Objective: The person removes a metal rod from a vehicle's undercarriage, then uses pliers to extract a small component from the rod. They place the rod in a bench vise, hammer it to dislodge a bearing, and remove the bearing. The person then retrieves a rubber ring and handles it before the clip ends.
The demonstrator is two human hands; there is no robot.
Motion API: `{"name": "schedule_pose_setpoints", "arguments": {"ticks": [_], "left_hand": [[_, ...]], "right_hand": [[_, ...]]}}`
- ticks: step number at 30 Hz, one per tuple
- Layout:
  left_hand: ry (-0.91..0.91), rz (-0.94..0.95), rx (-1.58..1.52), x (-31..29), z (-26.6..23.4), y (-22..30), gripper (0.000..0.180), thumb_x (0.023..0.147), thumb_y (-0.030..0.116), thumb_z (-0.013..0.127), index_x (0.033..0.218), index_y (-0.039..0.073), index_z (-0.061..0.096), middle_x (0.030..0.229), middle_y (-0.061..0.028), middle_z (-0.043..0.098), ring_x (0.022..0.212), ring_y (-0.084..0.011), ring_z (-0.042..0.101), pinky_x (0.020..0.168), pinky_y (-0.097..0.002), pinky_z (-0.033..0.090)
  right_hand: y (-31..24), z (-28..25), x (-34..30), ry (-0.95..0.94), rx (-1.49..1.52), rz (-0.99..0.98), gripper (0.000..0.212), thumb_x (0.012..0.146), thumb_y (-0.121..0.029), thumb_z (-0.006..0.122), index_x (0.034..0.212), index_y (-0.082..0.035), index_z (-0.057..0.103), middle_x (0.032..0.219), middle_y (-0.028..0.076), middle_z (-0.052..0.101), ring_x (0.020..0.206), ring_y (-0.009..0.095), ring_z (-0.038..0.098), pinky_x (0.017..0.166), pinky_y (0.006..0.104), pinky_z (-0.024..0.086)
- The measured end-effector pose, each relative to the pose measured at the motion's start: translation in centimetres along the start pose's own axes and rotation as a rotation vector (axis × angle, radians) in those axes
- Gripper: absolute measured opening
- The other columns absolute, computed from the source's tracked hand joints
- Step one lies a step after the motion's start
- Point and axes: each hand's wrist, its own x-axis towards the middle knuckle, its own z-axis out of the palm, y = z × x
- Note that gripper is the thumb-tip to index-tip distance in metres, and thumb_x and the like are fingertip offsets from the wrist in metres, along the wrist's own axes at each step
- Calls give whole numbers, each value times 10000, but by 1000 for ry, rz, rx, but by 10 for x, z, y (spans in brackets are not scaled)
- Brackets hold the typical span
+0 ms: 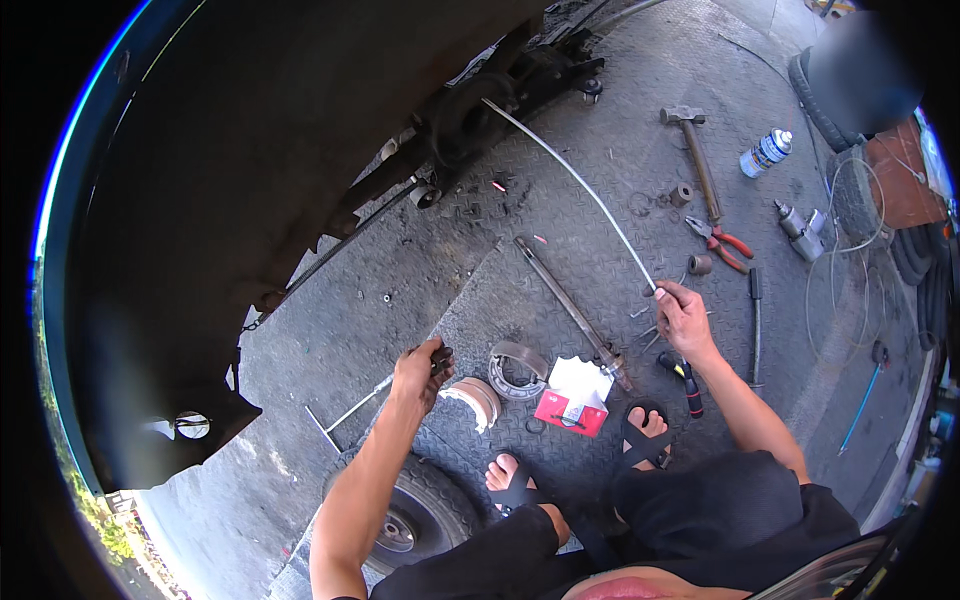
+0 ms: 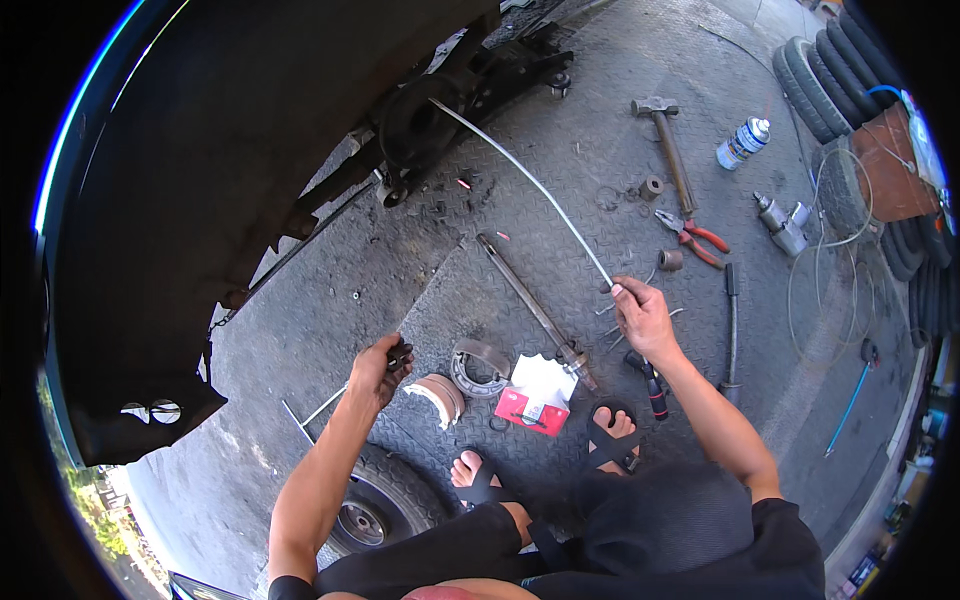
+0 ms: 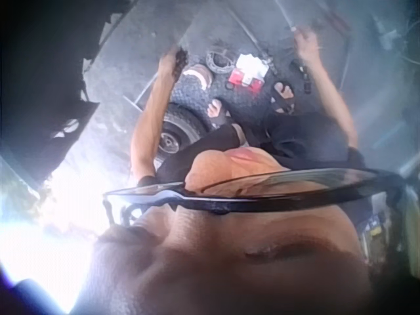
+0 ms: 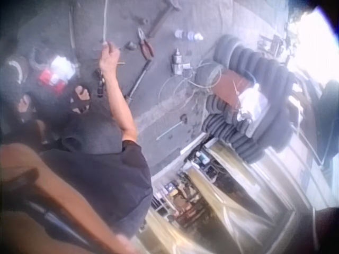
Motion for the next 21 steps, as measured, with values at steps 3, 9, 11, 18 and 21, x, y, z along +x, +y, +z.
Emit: {"name": "schedule_pose_setpoints", "arguments": {"ticks": [3,9,11,18,21], "left_hand": [[-9,-7,-65,-2,-6,0,219,1053,202,624,1072,-16,633,929,-139,702,792,-261,698,659,-375,612],[-53,-16,-126,-9,-10,3,241,1062,234,625,1085,-5,636,952,-137,709,815,-264,708,695,-390,621],[-50,-15,-127,-12,-13,1,258,1072,258,621,1078,3,653,971,-140,725,852,-279,715,733,-407,621],[-66,8,-102,-19,-20,-3,274,1073,270,625,1071,-2,652,957,-138,728,829,-268,716,712,-392,619],[-49,0,-99,-24,-21,-5,265,1071,265,629,1071,1,649,960,-137,722,829,-264,714,700,-381,616]], "right_hand": [[19,11,4,-41,-88,-91,307,1093,-191,600,1256,61,665,618,-56,459,538,42,429,492,248,348],[26,32,5,62,-360,-209,271,1070,-145,604,1187,82,692,649,-16,535,591,52,470,526,280,381],[12,39,1,112,-356,-109,264,1065,-142,610,1187,77,694,638,-3,529,583,60,471,523,290,387],[-97,89,45,271,-572,-684,190,1035,-135,649,1136,7,724,657,171,618,528,205,627,521,360,465],[-131,118,87,211,-678,-702,222,1016,-223,636,1118,-62,749,790,233,689,726,457,697,635,516,534]]}}
